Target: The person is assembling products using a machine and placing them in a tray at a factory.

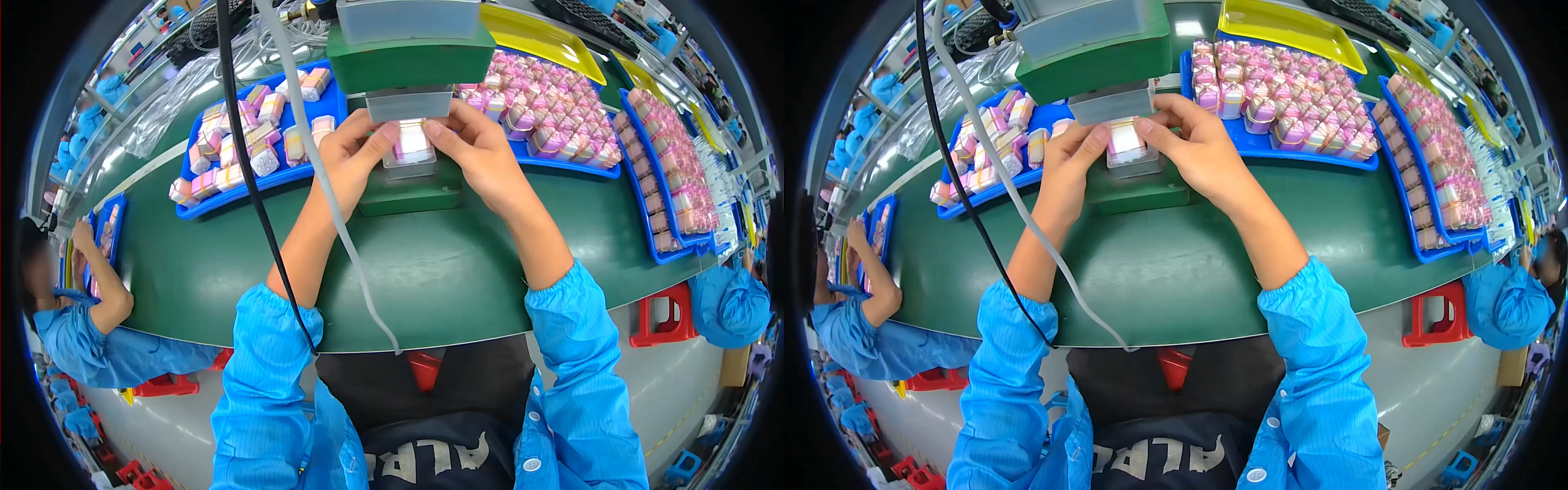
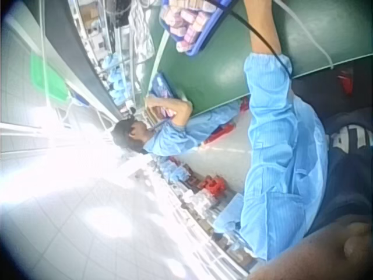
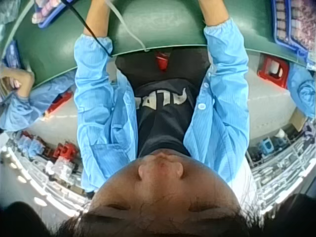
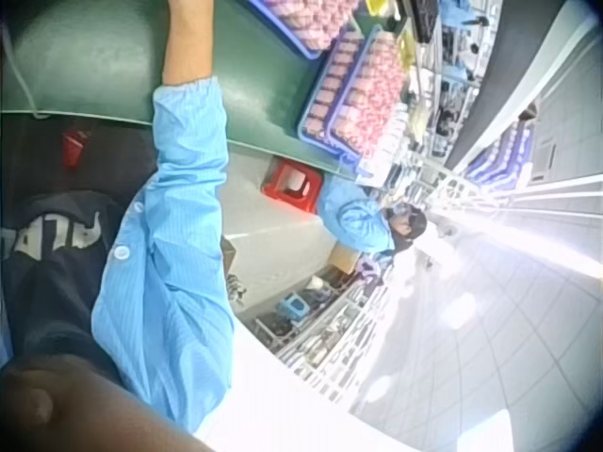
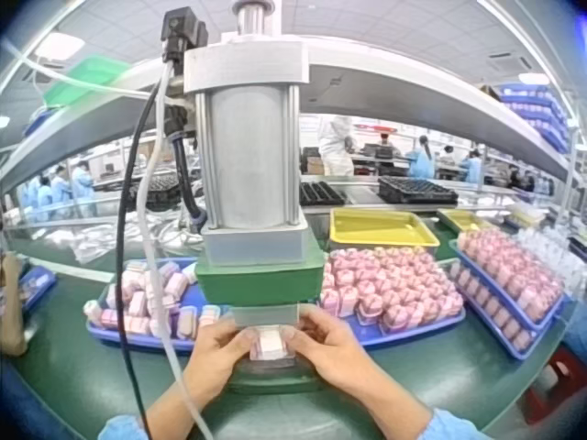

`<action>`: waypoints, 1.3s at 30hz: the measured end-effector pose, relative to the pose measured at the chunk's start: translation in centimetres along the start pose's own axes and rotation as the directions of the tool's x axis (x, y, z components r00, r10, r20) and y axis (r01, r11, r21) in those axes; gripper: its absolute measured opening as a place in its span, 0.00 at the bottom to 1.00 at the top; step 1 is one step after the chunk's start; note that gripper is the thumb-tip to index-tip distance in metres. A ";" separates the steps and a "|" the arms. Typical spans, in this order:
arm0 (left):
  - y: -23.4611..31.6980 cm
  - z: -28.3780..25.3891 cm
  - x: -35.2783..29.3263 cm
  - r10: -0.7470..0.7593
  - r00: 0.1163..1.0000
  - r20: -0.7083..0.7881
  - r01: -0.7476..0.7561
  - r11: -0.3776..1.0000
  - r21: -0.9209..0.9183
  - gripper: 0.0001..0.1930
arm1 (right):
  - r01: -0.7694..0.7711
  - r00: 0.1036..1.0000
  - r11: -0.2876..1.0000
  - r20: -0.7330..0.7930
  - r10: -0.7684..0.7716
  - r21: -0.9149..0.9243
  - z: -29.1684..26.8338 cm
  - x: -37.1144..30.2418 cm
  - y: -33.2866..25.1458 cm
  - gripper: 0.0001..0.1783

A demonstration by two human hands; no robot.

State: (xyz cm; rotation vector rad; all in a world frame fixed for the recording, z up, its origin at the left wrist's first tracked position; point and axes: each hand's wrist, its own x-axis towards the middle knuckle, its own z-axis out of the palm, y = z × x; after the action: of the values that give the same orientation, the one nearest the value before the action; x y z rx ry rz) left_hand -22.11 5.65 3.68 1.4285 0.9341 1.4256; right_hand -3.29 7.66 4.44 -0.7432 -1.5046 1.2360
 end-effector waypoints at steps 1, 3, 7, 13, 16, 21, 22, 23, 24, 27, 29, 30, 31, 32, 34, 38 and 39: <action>0.1 0.1 0.0 -0.018 1.000 -0.003 0.017 1.000 -0.022 0.15 | -0.009 1.000 1.000 -0.005 0.009 0.012 -0.1 0.0 0.0 0.22; 0.4 0.3 -0.1 -0.053 0.999 -0.009 0.052 0.997 -0.065 0.16 | -0.006 1.000 0.999 -0.010 0.007 0.045 -0.1 0.1 0.0 0.25; 0.6 0.1 -0.3 -0.095 0.995 0.032 0.094 0.994 0.050 0.18 | 0.011 1.000 0.998 -0.027 -0.009 0.067 0.2 -0.1 -0.1 0.26; 1.8 0.6 -0.9 -0.065 0.995 0.075 0.061 0.997 0.045 0.21 | -0.008 1.000 0.979 -0.007 0.009 0.204 0.8 -0.5 -1.0 0.21; 1.6 -0.2 -0.5 -0.085 0.992 0.094 0.089 0.995 -0.038 0.23 | -0.040 0.997 0.983 0.066 0.028 0.178 0.4 -0.4 -1.7 0.15; 0.6 -1.8 0.8 -0.090 0.978 0.188 0.162 0.895 -0.416 0.18 | 0.094 0.972 0.950 -0.176 -0.152 -0.299 -4.2 0.5 -1.3 0.12; 0.6 -2.3 0.8 -0.106 0.971 0.216 0.198 0.860 -0.470 0.17 | 0.068 0.956 0.870 -0.219 -0.198 -0.488 -4.8 0.5 -2.1 0.15; 0.6 -2.3 0.8 -0.107 0.968 0.226 0.204 0.862 -0.463 0.19 | 0.137 0.916 0.727 -0.194 -0.352 -0.673 -6.4 0.7 -1.3 0.17; 0.6 -2.3 0.8 -0.108 0.966 0.236 0.209 0.865 -0.456 0.20 | 0.179 0.861 0.539 -0.135 -0.491 -0.823 -7.9 1.0 -0.6 0.19; 0.9 -2.5 0.5 -0.155 0.961 0.229 0.255 0.819 -0.514 0.22 | -0.089 0.947 0.338 -0.185 -0.264 -0.937 -9.0 0.1 -0.6 0.23; 0.8 -2.9 0.6 -0.146 0.953 0.265 0.279 0.761 -0.586 0.22 | -0.146 0.965 0.294 -0.201 -0.167 -0.945 -9.6 -0.3 -0.7 0.26; 0.4 -3.4 0.7 -0.113 0.946 0.304 0.287 0.729 -0.622 0.22 | -0.172 0.971 0.270 -0.210 -0.118 -0.947 -9.6 -0.4 -0.7 0.27; 0.4 -3.6 0.7 -0.081 0.937 0.339 0.297 0.696 -0.654 0.23 | -0.179 0.970 0.272 -0.216 -0.114 -0.946 -9.5 -0.4 -0.7 0.27; 0.5 -3.6 0.7 -0.107 0.948 0.299 0.280 0.723 -0.632 0.22 | -0.185 0.969 0.273 -0.222 -0.110 -0.944 -9.3 -0.4 -0.9 0.28; 0.7 -3.2 0.5 -0.151 0.964 0.217 0.252 0.771 -0.584 0.20 | -0.150 0.965 0.284 -0.203 -0.166 -0.947 -8.9 -0.4 -1.0 0.27; 1.0 -2.0 0.7 -0.164 0.983 0.084 0.184 0.883 -0.433 0.18 | 0.046 0.949 0.383 -0.080 -0.306 -0.922 -6.8 0.1 -0.7 0.26; 1.1 -1.7 0.7 -0.147 0.986 0.077 0.165 0.902 -0.399 0.18 | 0.102 0.947 0.424 -0.043 -0.320 -0.900 -6.3 0.2 -0.6 0.25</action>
State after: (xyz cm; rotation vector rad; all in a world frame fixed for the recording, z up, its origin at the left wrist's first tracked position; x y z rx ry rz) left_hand -23.89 6.07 4.89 1.0474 0.6577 1.3640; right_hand 2.70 9.71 4.80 -1.2596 -1.9692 0.0206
